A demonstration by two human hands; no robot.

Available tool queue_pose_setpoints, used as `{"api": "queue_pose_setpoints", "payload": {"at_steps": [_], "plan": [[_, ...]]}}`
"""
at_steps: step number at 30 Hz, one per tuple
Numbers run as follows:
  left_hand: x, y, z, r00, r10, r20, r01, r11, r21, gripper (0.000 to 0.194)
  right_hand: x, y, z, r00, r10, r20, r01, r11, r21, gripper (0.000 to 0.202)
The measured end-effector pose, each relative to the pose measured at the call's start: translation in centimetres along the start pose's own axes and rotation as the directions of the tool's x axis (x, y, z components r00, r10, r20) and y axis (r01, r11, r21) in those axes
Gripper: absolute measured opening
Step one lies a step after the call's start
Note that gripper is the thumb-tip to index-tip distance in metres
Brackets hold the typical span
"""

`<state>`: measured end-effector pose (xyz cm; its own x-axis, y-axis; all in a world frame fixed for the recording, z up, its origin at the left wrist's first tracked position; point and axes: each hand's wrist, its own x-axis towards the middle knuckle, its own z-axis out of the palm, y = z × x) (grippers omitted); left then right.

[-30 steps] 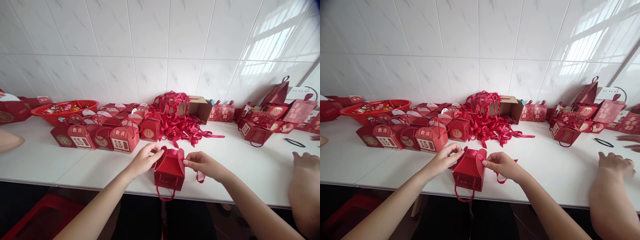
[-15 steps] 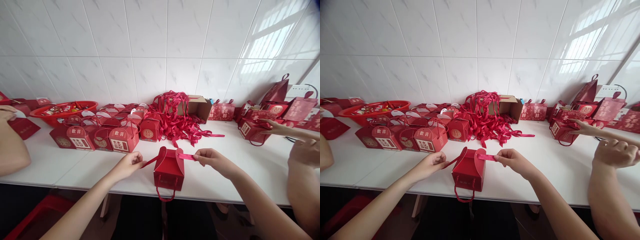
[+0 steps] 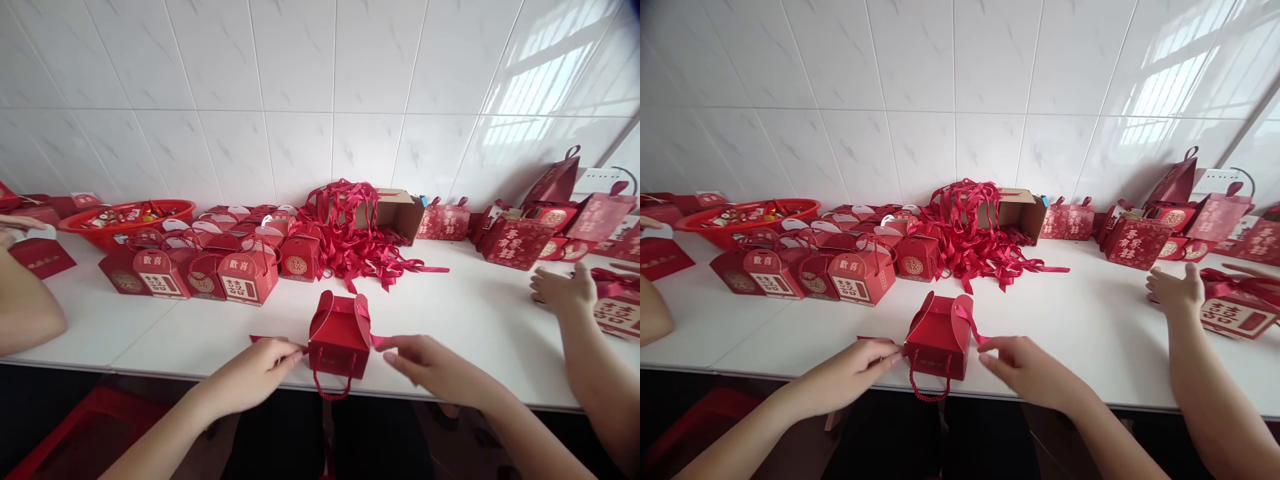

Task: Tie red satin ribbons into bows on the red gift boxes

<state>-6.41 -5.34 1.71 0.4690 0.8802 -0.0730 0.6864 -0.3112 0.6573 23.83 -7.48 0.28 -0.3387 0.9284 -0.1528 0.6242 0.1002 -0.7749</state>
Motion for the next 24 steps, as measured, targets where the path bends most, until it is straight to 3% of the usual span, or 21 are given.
{"api": "queue_pose_setpoints", "payload": {"at_steps": [1,3,6,8,11,14,17,20,24], "plan": [[-0.3,0.5,0.3,0.999,-0.018,0.030,0.017,0.998,0.057,0.036,-0.1,0.0,0.5,0.997,0.026,0.076,-0.028,0.999,0.022,0.047],[-0.6,1.2,0.8,0.997,-0.080,-0.009,0.081,0.977,0.197,0.033,0.0,0.1,1.5,0.989,0.053,0.141,-0.063,0.995,0.073,0.052],[-1.0,1.8,1.1,0.981,-0.148,-0.123,0.183,0.912,0.368,0.032,0.6,0.5,2.7,0.986,0.069,0.153,-0.094,0.982,0.165,0.059],[-1.4,2.1,1.0,0.976,-0.168,-0.136,0.210,0.886,0.414,0.033,1.0,0.8,3.2,0.983,0.089,0.159,-0.125,0.964,0.234,0.064],[-2.0,2.4,0.8,0.955,-0.186,-0.229,0.269,0.869,0.416,0.030,1.2,1.0,3.5,0.985,0.111,0.135,-0.149,0.935,0.323,0.068],[-2.6,2.4,0.7,0.925,-0.172,-0.338,0.292,0.892,0.344,0.041,1.2,0.9,3.6,0.988,0.127,0.086,-0.151,0.904,0.400,0.070],[-2.8,2.2,1.0,0.967,-0.130,-0.220,0.174,0.965,0.195,0.037,1.3,0.4,3.7,0.990,0.141,0.007,-0.122,0.826,0.551,0.072],[-2.4,1.4,1.8,0.987,-0.071,-0.143,0.077,0.996,0.041,0.036,1.9,0.0,4.2,0.985,0.122,-0.123,0.024,0.610,0.792,0.072],[-1.0,-0.5,3.0,0.990,-0.133,-0.056,0.122,0.979,-0.166,0.048,3.1,-0.1,5.0,0.964,0.135,-0.230,0.221,0.082,0.972,0.057]]}}
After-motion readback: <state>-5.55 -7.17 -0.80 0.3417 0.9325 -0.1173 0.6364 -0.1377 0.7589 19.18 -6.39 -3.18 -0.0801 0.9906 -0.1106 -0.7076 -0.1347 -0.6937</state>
